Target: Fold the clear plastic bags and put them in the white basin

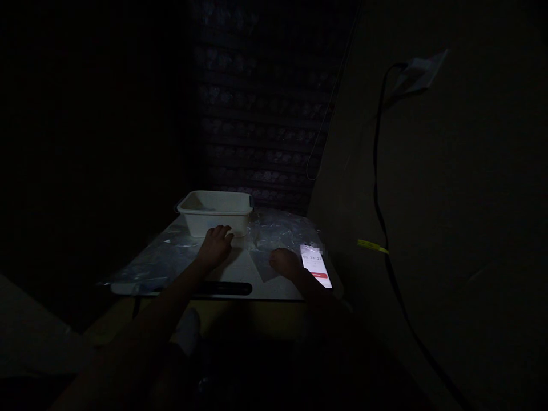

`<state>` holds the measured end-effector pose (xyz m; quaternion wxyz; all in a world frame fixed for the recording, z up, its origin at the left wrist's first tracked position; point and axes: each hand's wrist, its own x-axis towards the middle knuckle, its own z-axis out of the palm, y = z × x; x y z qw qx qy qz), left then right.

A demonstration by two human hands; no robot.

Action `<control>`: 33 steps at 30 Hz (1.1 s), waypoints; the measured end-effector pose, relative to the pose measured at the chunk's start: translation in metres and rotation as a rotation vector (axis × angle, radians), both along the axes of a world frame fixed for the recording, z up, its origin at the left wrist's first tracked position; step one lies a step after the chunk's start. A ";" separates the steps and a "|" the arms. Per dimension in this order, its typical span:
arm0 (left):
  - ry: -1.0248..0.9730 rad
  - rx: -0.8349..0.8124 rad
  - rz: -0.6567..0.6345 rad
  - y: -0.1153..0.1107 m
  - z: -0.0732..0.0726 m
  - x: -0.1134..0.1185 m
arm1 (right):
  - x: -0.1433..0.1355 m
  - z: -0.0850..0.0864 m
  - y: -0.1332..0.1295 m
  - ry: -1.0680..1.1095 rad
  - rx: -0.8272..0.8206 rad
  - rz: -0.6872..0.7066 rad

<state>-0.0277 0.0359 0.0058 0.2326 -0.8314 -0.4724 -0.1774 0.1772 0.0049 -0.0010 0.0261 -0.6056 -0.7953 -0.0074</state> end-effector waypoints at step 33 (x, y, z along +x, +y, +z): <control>-0.615 -0.686 0.019 0.001 -0.033 0.054 | 0.014 -0.011 -0.003 0.077 0.031 -0.010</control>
